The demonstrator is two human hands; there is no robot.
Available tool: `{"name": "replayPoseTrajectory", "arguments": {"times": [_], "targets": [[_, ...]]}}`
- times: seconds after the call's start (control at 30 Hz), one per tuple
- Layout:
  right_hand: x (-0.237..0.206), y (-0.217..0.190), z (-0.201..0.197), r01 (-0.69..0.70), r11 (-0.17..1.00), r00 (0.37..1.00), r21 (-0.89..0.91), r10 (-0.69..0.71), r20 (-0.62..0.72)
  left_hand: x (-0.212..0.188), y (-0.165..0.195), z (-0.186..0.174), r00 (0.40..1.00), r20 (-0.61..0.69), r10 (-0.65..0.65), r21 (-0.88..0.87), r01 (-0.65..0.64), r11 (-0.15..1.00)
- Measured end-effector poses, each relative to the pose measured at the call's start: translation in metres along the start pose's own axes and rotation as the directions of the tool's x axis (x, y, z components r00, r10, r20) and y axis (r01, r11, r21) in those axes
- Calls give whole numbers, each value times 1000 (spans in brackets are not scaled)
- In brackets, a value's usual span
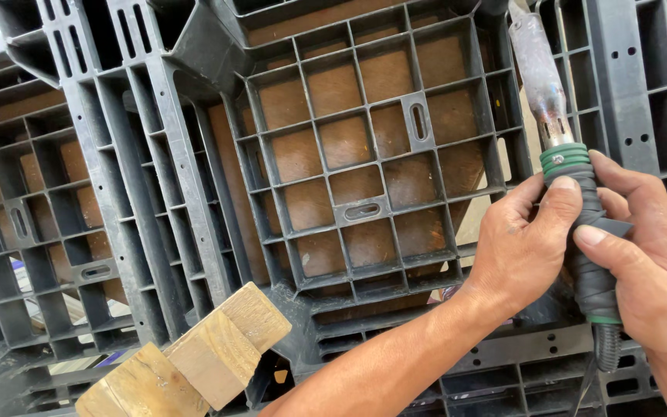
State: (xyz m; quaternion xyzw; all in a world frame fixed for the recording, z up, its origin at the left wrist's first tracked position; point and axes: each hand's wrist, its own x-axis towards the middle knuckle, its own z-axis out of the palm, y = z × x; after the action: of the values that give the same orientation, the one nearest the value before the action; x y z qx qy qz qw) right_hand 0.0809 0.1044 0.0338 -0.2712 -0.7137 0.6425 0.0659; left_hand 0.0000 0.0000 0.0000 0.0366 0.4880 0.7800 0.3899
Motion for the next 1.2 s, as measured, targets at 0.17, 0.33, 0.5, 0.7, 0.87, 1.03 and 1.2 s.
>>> {"name": "replayPoseTrajectory", "arguments": {"times": [0.17, 0.33, 0.5, 0.7, 0.87, 1.03, 1.2], "targets": [[6, -15, 7, 2, 1000, 1000, 28, -2, 9, 3, 20, -2, 1000, 7, -27, -32, 27, 999], [2, -20, 5, -28, 999, 1000, -23, 27, -14, 2, 19, 3, 999, 19, -31, -40, 32, 999], [1, -33, 3, -31, 998, 999, -63, 29, -30, 3, 23, 7, 997, 36, -61, -25, 62, 998], [-7, -34, 2, 15, 1000, 1000, -2, -15, -26, -7, 32, 15, 1000, -2, -3, 31, 3, 1000], [1, -44, 3, 38, 999, 999, 24, -37, -27, -5, 46, 20, 1000, 15, -7, -11, 7, 1000], [-3, -47, -6, -67, 987, 998, 145, 69, -10, -7, 48, 25, 990, 85, -109, -142, 120, 983], [-5, -49, -9, -137, 935, 990, 328, 135, 28, -3, 39, 24, 985, 125, -118, -87, 129, 988]]}}
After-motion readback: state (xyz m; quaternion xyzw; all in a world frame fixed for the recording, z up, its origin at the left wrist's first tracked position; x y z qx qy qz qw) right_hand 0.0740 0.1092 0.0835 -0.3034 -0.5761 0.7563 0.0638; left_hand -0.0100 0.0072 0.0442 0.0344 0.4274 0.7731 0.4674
